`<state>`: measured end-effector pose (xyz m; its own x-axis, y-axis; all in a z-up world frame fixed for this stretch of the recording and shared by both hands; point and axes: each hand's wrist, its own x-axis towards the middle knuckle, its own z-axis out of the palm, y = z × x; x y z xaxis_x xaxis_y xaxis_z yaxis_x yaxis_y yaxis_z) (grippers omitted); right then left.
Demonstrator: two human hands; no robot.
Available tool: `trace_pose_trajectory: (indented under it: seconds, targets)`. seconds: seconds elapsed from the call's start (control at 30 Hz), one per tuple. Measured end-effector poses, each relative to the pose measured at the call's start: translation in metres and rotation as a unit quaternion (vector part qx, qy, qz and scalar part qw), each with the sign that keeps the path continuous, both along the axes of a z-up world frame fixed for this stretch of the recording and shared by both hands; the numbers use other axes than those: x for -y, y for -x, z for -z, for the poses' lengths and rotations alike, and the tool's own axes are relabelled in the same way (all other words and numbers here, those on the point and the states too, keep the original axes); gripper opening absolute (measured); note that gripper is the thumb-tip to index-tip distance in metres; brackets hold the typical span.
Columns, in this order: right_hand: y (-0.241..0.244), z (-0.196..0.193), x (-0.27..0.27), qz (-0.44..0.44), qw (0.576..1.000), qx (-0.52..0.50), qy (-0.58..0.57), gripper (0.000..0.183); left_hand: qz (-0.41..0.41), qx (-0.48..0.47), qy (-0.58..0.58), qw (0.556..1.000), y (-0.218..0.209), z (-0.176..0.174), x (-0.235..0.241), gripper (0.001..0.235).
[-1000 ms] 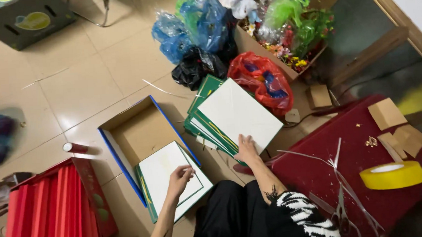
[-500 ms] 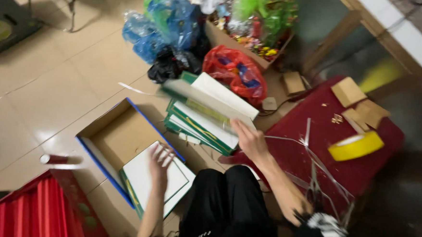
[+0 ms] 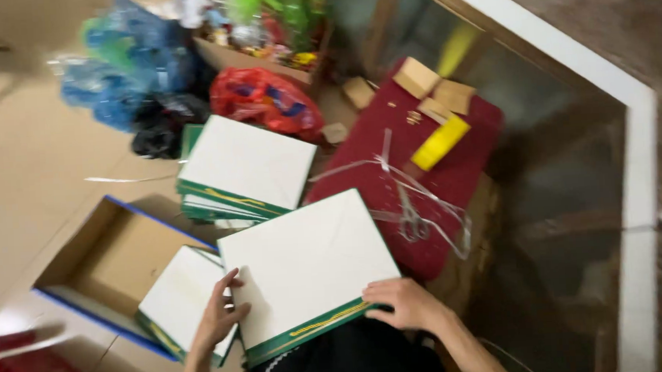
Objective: Assembling paper gift bags by folding them and applying adhesive tape
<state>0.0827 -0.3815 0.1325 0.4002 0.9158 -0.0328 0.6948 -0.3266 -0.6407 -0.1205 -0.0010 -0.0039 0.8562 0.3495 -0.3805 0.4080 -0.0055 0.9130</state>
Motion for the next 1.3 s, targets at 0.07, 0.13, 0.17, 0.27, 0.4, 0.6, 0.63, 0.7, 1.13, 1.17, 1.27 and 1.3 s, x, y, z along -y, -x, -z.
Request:
trace_pose_trajectory:
  seconds: [0.07, 0.13, 0.17, 0.27, 0.4, 0.6, 0.63, 0.7, 1.13, 1.17, 1.27, 1.3]
  targets:
    - [-0.025, 0.037, 0.020, 0.084, 0.996, -0.039, -0.016, 0.026, 0.085, -0.047, 0.003, 0.995, -0.008, -0.038, 0.000, 0.082]
    - [-0.069, 0.064, 0.030, 0.161, 0.983, -0.077, -0.038, 0.024, 0.162, -0.094, 0.000, 0.982, -0.014, -0.059, -0.006, 0.080]
    - [-0.097, 0.071, 0.033, 0.311, 0.932, -0.165, -0.091, 0.022, 0.196, -0.101, -0.022, 0.975, -0.015, -0.060, -0.009, 0.080]
    - [-0.168, 0.069, 0.028, 0.503, 0.795, -0.299, -0.161, 0.036, 0.234, -0.094, -0.023, 0.967, -0.019, -0.047, -0.014, 0.073]
    - [-0.233, 0.099, 0.007, 0.596, 0.661, -0.418, -0.184, 0.042, 0.193, -0.033, -0.007, 0.981, -0.021, -0.015, -0.005, 0.090]
    - [-0.213, 0.071, -0.016, 0.605, 0.606, -0.460, -0.236, 0.022, 0.044, 0.064, -0.502, 0.861, -0.066, -0.027, 0.050, 0.073]
    - [-0.207, 0.066, -0.015, 0.605, 0.607, -0.458, -0.236, 0.022, 0.043, 0.065, -0.501, 0.862, -0.088, -0.048, 0.066, 0.073]
    - [-0.189, 0.057, -0.010, 0.572, 0.595, -0.506, -0.252, 0.027, 0.079, 0.051, -0.262, 0.961, -0.128, -0.089, 0.096, 0.055]
    - [-0.131, 0.114, -0.007, 0.533, 0.722, -0.359, -0.256, 0.024, -0.040, -0.012, 0.261, 0.964, -0.346, 0.026, 0.256, 0.051]
    - [-0.128, 0.117, -0.004, 0.534, 0.741, -0.321, -0.250, 0.028, -0.060, 0.001, 0.244, 0.968, -0.349, 0.030, 0.261, 0.037]
    - [-0.107, 0.114, 0.009, 0.552, 0.754, -0.245, -0.258, 0.039, -0.055, 0.021, 0.195, 0.979, -0.352, 0.024, 0.269, 0.024]
    - [-0.098, 0.112, 0.016, 0.566, 0.751, -0.210, -0.268, 0.046, -0.038, 0.027, 0.165, 0.985, -0.351, 0.020, 0.271, 0.024]
